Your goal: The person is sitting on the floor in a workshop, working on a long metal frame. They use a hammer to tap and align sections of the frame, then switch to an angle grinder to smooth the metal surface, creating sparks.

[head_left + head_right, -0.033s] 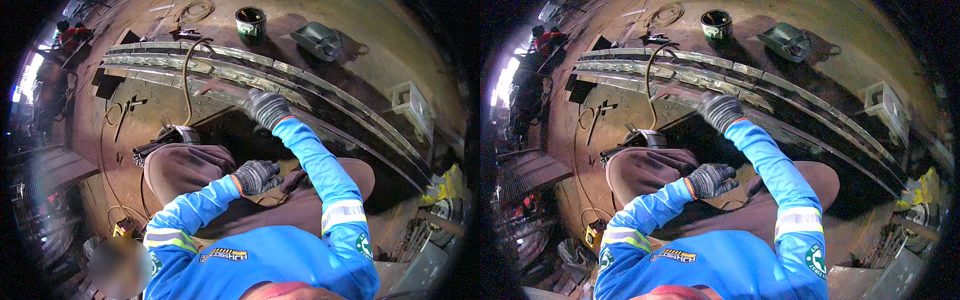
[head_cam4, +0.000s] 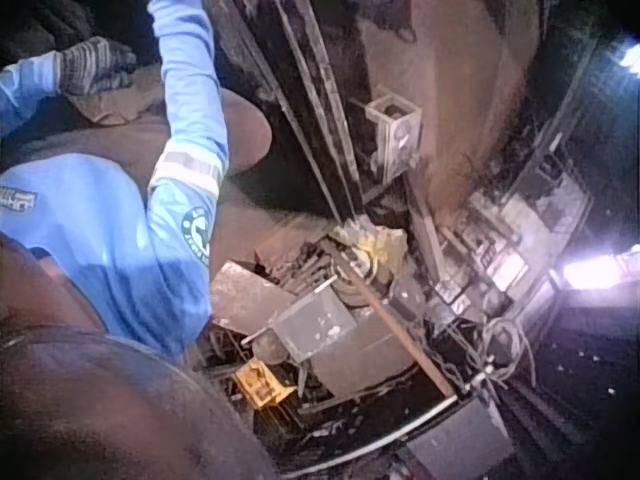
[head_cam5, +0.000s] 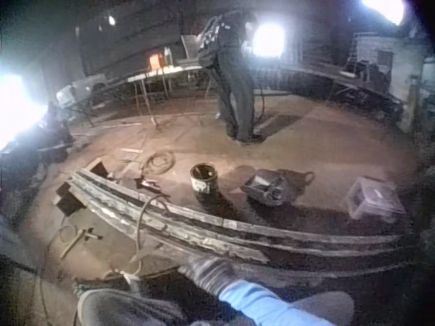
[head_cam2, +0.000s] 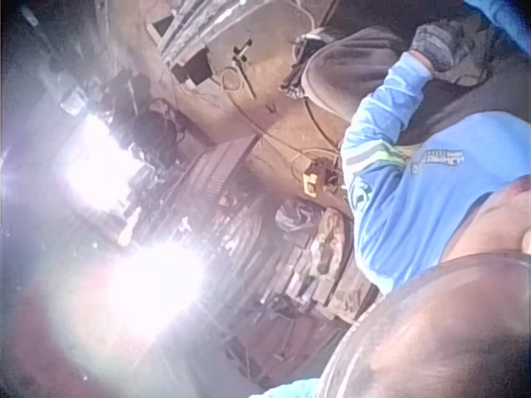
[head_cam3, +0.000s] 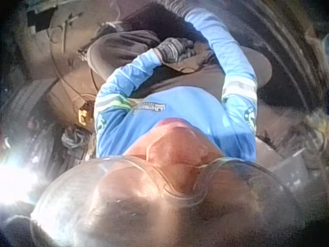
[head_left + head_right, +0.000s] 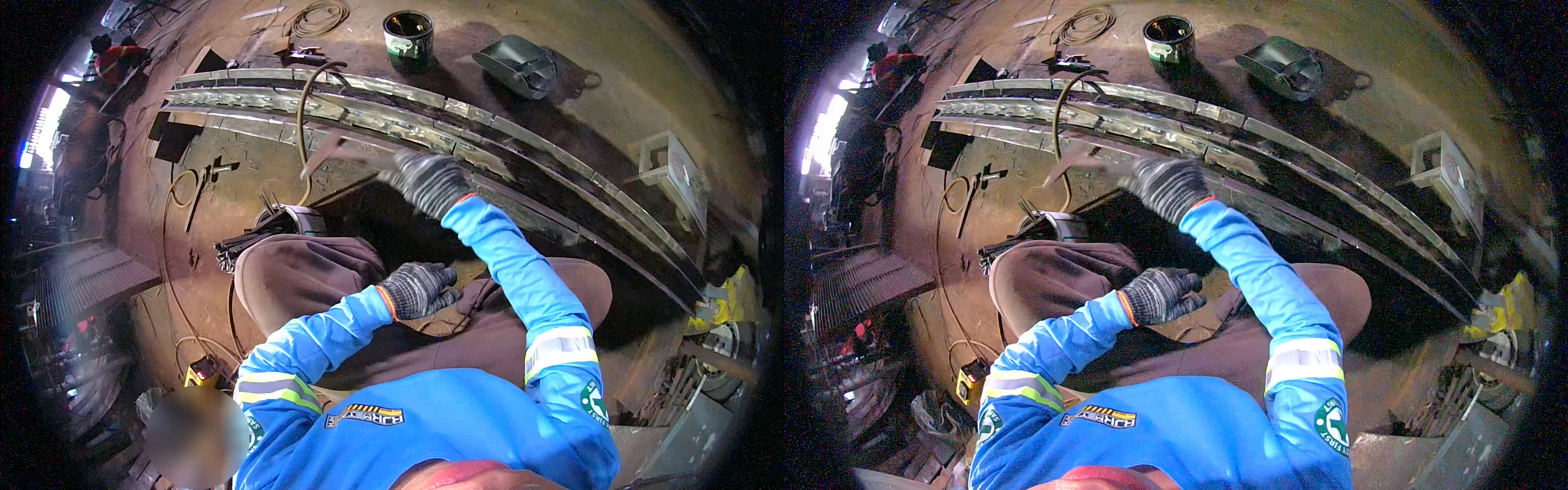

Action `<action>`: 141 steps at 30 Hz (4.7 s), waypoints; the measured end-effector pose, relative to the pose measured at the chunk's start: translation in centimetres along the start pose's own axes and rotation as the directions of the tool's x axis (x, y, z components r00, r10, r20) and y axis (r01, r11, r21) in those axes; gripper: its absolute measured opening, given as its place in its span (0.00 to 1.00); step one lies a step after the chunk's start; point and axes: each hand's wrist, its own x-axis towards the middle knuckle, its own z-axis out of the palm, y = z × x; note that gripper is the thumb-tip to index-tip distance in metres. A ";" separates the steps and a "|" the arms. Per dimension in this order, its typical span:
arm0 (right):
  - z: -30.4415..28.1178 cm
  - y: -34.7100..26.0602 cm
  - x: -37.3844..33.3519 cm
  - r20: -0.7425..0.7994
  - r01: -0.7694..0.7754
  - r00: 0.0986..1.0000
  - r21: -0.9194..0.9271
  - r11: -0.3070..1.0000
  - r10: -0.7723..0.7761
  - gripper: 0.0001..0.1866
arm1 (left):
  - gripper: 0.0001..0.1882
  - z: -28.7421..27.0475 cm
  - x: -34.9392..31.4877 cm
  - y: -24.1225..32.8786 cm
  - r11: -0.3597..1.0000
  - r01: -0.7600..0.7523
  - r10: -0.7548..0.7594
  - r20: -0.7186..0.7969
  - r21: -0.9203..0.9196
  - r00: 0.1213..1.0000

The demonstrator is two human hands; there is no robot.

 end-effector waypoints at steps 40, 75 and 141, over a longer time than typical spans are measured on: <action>-3.8 11.0 -5.4 0.072 -0.172 0.985 0.353 0.920 0.157 0.20 | 0.16 0.5 -0.7 0.6 0.994 -0.099 0.101 -0.045 0.040 0.994; -2.7 11.2 -6.4 0.210 -0.256 0.929 -0.233 0.938 0.306 0.27 | 0.15 -0.1 -1.0 1.0 0.994 -0.106 0.107 -0.055 0.009 0.993; -2.7 10.0 -7.2 -0.116 -0.296 0.949 -0.014 0.955 0.293 0.26 | 0.14 0.6 -0.8 0.4 0.993 -0.114 0.115 -0.041 0.032 0.993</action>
